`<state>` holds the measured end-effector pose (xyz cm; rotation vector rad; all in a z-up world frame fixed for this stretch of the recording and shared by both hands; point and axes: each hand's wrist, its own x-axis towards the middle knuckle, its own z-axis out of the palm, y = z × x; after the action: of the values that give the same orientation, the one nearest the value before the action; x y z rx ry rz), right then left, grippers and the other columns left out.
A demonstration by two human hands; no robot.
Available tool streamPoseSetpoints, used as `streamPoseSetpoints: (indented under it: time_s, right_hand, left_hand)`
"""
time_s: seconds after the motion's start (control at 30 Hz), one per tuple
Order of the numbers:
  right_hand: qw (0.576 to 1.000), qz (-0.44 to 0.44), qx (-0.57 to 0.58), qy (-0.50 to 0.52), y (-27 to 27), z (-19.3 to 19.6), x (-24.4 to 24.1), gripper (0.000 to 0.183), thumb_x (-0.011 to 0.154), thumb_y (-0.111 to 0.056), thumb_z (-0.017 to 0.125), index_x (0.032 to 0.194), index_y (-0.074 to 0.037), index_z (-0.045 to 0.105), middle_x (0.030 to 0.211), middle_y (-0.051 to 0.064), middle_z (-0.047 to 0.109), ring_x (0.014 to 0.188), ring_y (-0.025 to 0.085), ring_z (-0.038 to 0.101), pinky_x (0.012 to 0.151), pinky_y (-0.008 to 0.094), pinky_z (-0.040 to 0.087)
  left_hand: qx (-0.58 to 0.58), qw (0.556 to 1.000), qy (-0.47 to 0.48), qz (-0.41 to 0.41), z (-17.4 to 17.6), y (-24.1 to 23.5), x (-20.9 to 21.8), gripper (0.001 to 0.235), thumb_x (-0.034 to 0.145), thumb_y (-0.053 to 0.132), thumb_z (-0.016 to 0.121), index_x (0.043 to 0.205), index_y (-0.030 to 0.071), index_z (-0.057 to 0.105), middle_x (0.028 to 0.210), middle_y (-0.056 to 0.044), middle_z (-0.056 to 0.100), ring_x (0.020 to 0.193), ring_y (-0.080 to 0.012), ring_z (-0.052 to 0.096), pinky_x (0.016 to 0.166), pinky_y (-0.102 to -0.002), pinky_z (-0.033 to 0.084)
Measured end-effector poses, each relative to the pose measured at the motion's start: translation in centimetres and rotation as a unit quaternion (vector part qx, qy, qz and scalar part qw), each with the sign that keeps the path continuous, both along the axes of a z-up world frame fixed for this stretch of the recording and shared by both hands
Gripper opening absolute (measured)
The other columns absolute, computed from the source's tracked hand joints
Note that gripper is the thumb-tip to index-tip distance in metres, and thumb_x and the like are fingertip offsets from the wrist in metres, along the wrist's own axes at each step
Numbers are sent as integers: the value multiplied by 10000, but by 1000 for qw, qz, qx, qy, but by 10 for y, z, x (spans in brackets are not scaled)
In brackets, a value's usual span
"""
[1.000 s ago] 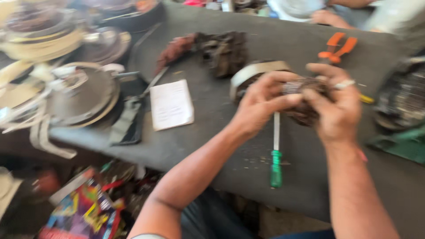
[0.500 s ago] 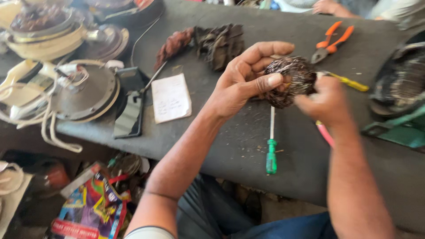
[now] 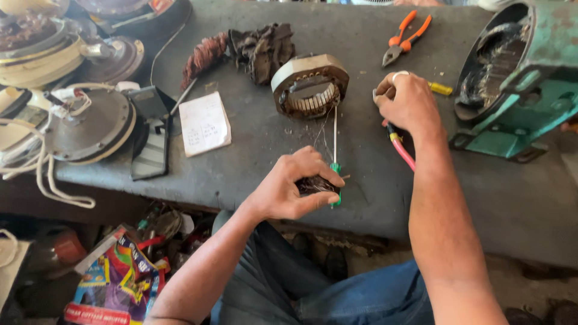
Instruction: The person uses pliers and a screwdriver to remove copper windings from a motor stator. They repeatedly pull and cut the wires, then use the screwdriver to pry out remaining material, leaving the stator slots empty.
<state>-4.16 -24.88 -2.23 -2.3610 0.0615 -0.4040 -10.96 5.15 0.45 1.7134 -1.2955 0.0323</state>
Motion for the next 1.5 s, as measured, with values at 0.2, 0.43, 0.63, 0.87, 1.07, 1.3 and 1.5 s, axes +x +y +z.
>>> streamPoseSetpoints:
  time_s: [0.2,0.43,0.63,0.87,1.07,1.3,1.5]
  right_hand:
    - [969,111,53,-213,21,11,-1,307,899,-72,748,1182,-4,653,1102,145,675,951,227,690,837,335,572]
    - [932,248,16,-265,55,12,-6,496,906,-197,797,1361,-60,653,1194,128,670,1044,299,663,950,373,543]
    - [942,199,88,-254,55,-16,23,451,1068,-347,707,1415,-65,643,1277,119,708,1173,229,684,1023,329,529]
    - [940,146,249,-180,27,-44,72,506,1051,-362,687,1416,-17,626,1152,54,715,1015,100,620,916,252,514]
    - [921,131,326,-166,15,-52,80,513,1029,-330,687,1405,9,602,1146,20,723,1007,69,648,901,220,529]
    - [947,156,230,-160,23,-38,59,567,1032,-378,709,1479,-49,592,1144,45,682,979,89,587,876,245,491]
    - [946,225,142,-185,59,-23,48,587,1056,-435,685,1497,-69,558,1284,70,687,1148,131,618,1034,290,500]
  left_hand:
    - [61,998,1,11,-8,-2,-8,288,879,292,804,1092,107,745,902,-51,699,895,-268,652,826,-393,476]
    - [30,997,-17,73,-11,-15,-6,260,905,295,783,1091,116,750,879,-38,700,861,-241,644,866,-398,466]
    - [-43,990,56,122,-26,-15,-23,319,905,247,782,1162,65,728,890,-72,673,843,-223,615,793,-349,501]
    - [-142,960,195,141,-49,-14,-32,246,975,194,722,1150,23,705,999,-59,718,928,-145,674,851,-295,540]
    - [-134,975,121,129,-54,-27,-28,236,950,175,761,1129,26,724,1021,-94,717,917,-180,692,831,-298,548]
    - [-120,970,23,210,-46,6,-28,285,900,190,791,1142,58,717,1208,-159,710,1171,-302,685,994,-376,535]
    - [-80,976,55,197,-56,20,-46,290,888,207,810,1133,67,740,1041,-113,713,1060,-275,676,928,-373,537]
